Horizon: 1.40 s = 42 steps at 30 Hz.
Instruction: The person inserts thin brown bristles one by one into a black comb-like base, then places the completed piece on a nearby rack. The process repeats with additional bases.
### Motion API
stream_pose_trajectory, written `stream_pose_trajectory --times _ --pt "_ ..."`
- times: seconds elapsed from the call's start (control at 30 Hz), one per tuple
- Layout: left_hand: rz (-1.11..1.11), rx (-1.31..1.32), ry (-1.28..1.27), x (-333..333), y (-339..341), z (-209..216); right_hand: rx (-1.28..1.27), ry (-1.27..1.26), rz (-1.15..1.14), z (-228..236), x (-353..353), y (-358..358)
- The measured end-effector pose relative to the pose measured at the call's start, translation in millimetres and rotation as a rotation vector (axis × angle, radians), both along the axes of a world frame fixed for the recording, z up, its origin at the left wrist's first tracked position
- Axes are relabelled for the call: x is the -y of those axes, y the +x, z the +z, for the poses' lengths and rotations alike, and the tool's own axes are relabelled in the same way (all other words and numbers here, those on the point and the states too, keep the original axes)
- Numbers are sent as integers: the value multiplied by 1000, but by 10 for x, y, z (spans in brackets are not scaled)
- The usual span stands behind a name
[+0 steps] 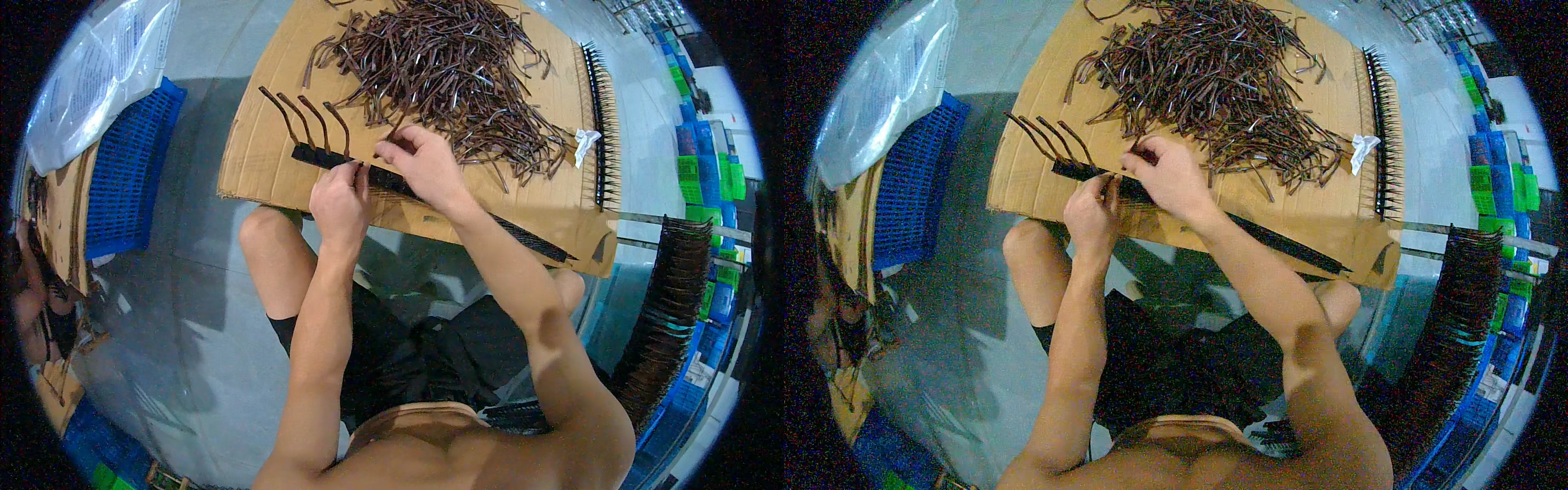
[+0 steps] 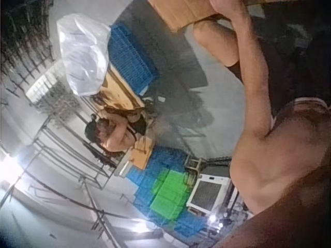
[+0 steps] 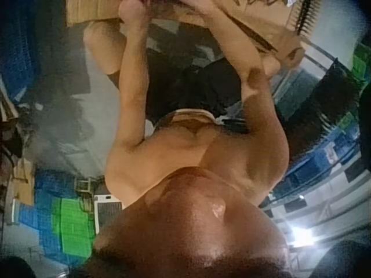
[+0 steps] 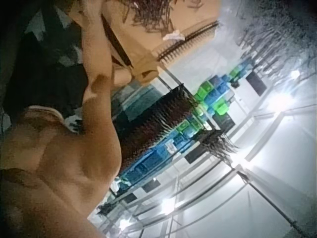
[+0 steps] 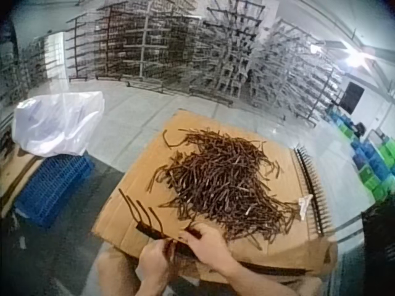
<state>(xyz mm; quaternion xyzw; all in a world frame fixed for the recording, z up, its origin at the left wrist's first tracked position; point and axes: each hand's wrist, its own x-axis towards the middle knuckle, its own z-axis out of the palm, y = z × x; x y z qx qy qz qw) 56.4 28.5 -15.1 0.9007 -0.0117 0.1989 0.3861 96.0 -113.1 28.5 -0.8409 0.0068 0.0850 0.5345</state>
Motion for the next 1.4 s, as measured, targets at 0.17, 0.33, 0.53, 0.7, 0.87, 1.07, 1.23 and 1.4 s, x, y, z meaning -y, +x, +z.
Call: stream_pose_trajectory --times 0.17,0.33,0.53,0.7,0.87,1.07,1.23,1.4 --pt "2 -33 31 -2 -8 34 60 13 -46 63 -162 -123" --pt "10 -33 59 3 -14 14 92 25 -24 -24 -162 -134" --pt "9 -5 46 18 -6 2 102 40 2 2 -144 -145" --pt "-9 -65 80 -5 -14 -35 244 -215 103 14 -176 -171" --pt "81 -90 69 -34 -9 -5 236 -325 191 75 103 46" --pt "24 -102 -136 70 -61 54 -111 -940 -8 119 736 105" --pt "-21 -22 -48 122 -50 45 -219 -142 -173 -30 716 42" --pt "-46 -36 53 133 -52 18 -2 201 -94 99 181 -151"
